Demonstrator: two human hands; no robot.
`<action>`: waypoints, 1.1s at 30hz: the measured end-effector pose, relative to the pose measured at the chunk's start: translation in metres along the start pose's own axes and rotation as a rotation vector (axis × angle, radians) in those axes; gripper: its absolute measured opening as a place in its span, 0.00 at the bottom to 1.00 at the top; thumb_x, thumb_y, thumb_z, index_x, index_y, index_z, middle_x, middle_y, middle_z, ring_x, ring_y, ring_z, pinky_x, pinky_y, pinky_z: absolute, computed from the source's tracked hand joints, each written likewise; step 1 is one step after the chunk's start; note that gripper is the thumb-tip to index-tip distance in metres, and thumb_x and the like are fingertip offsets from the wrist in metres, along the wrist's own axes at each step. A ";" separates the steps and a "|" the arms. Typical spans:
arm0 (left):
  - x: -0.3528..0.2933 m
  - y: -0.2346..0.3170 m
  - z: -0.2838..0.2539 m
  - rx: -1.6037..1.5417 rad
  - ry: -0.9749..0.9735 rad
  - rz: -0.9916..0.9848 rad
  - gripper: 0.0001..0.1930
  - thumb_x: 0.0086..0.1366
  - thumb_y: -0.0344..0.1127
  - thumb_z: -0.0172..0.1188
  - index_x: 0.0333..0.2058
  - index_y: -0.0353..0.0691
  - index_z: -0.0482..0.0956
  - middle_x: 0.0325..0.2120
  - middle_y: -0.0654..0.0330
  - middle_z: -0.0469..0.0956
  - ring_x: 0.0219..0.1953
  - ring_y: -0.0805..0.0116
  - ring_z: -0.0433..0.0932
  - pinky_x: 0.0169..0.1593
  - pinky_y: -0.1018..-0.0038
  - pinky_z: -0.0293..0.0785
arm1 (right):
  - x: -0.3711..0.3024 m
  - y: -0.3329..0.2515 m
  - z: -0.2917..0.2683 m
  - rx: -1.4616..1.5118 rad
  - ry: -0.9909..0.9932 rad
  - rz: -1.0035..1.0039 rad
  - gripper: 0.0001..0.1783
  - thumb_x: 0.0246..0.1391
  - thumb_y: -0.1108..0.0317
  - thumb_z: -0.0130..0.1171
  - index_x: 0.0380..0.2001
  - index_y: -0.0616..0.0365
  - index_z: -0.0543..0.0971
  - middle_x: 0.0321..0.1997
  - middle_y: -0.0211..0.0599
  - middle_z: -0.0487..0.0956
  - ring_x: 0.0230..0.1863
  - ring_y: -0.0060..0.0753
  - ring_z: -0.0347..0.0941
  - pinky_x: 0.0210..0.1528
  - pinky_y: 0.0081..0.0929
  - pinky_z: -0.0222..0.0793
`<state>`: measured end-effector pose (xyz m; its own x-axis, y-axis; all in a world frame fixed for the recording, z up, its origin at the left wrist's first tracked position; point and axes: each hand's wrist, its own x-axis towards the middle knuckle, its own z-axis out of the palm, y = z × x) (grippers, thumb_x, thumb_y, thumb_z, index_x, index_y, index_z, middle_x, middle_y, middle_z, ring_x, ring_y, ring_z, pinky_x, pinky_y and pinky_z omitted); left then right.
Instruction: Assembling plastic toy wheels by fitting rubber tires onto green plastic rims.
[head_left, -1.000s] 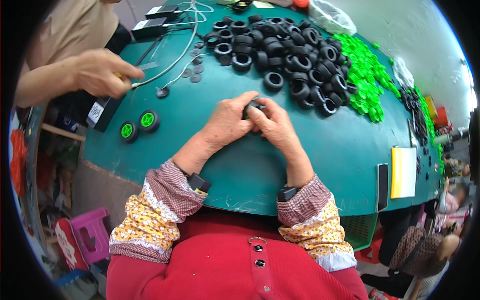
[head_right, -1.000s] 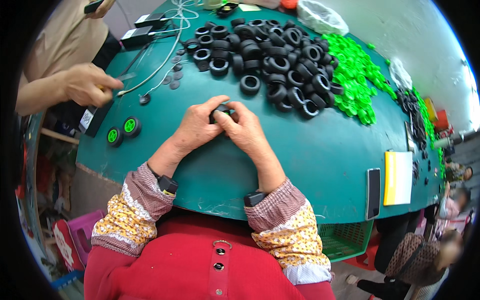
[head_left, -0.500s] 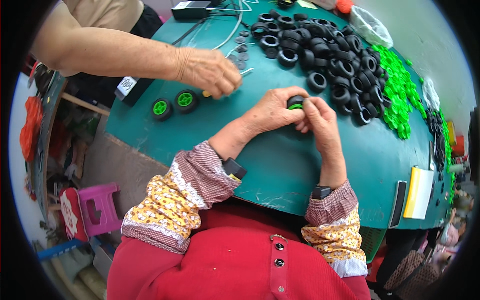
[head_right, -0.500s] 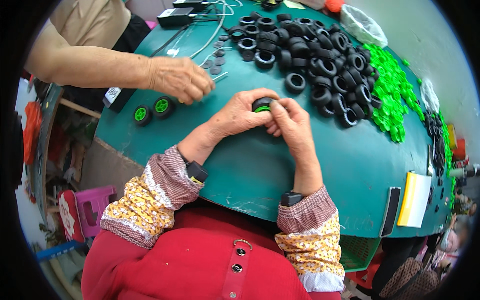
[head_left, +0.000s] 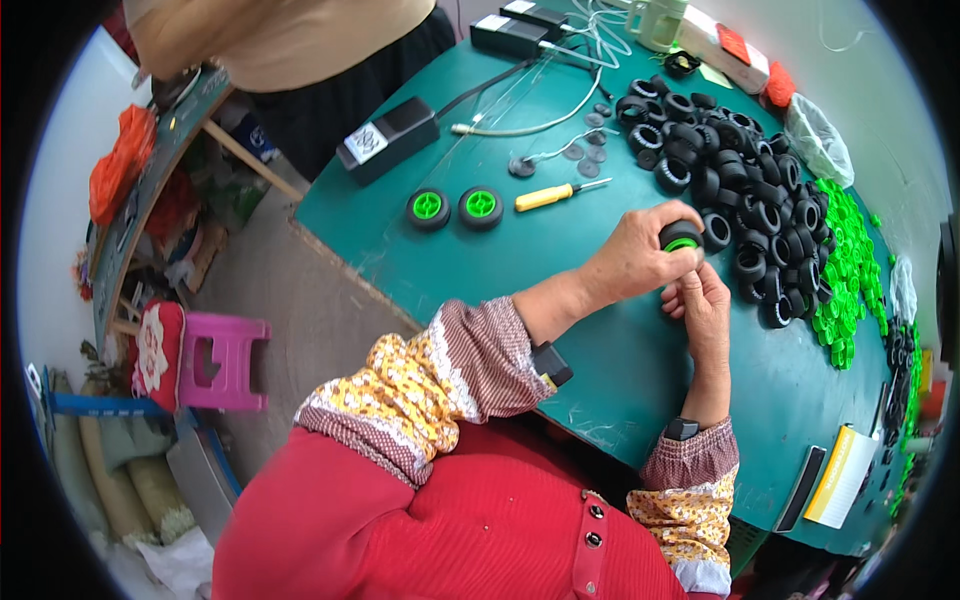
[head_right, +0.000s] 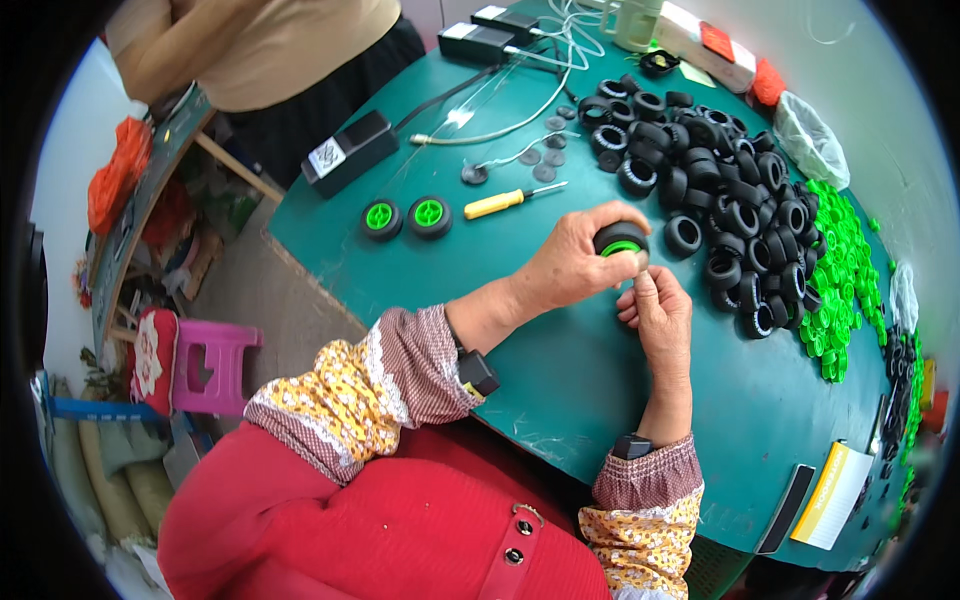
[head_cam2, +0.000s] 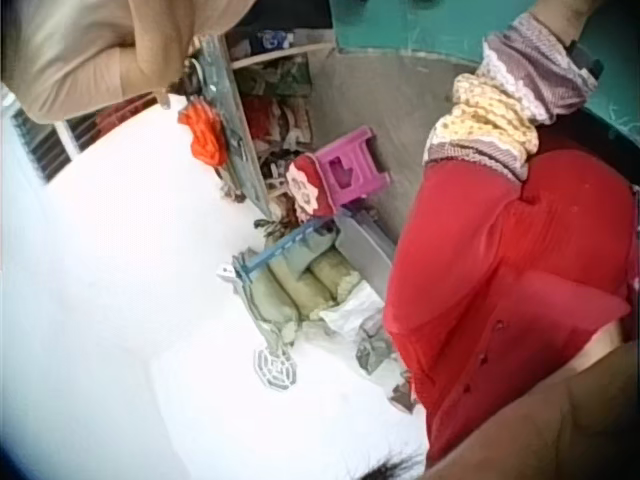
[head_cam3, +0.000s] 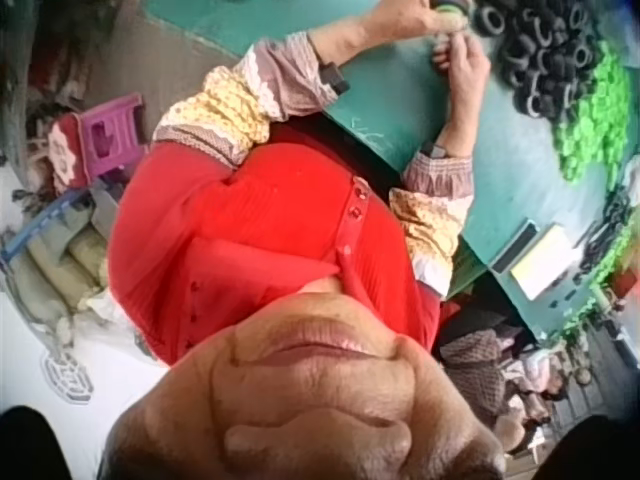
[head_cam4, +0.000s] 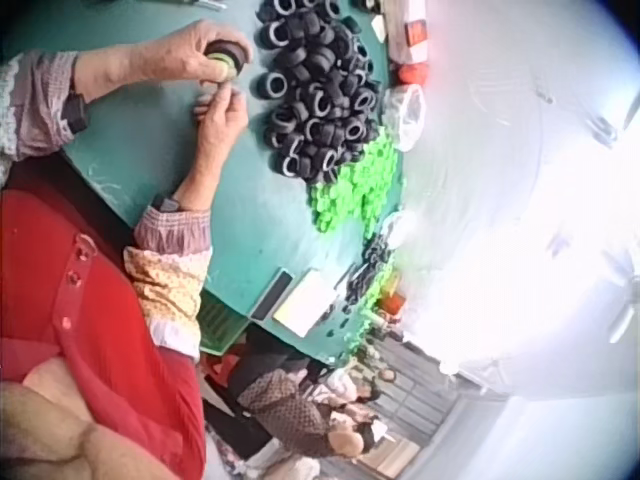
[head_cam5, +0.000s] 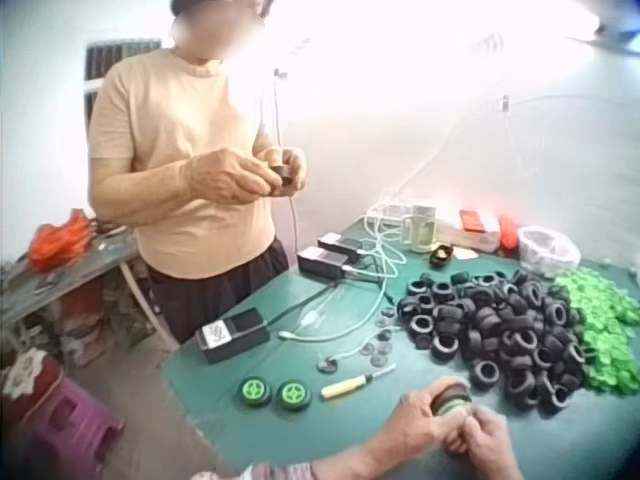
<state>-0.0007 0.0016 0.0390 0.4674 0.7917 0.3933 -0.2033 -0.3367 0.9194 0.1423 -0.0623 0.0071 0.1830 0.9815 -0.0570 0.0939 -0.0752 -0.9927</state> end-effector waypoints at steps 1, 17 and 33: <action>0.002 -0.001 -0.003 -0.009 0.019 -0.007 0.10 0.49 0.31 0.57 0.32 0.36 0.72 0.19 0.64 0.69 0.21 0.80 0.67 0.25 0.82 0.67 | 0.001 0.000 0.002 -0.026 -0.004 -0.032 0.13 0.56 0.60 0.47 0.30 0.60 0.71 0.17 0.25 0.71 0.16 0.12 0.63 0.18 0.09 0.57; 0.011 -0.019 -0.100 1.042 0.129 -0.289 0.18 0.43 0.47 0.57 0.24 0.34 0.78 0.22 0.51 0.76 0.26 0.59 0.75 0.32 0.71 0.70 | 0.020 -0.010 0.044 -0.110 0.037 0.006 0.12 0.53 0.64 0.49 0.31 0.63 0.74 0.18 0.29 0.73 0.16 0.15 0.64 0.20 0.12 0.59; 0.019 -0.039 -0.016 -0.037 -0.028 -0.507 0.17 0.47 0.42 0.59 0.28 0.32 0.77 0.18 0.66 0.71 0.19 0.80 0.66 0.19 0.83 0.58 | 0.022 -0.009 0.018 -0.655 0.203 -0.130 0.15 0.47 0.63 0.48 0.35 0.62 0.74 0.30 0.46 0.76 0.32 0.49 0.72 0.36 0.39 0.66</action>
<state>0.0022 0.0377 0.0101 0.5380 0.8368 -0.1016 0.0250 0.1047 0.9942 0.1279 -0.0369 0.0131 0.3036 0.9422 0.1420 0.6869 -0.1131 -0.7179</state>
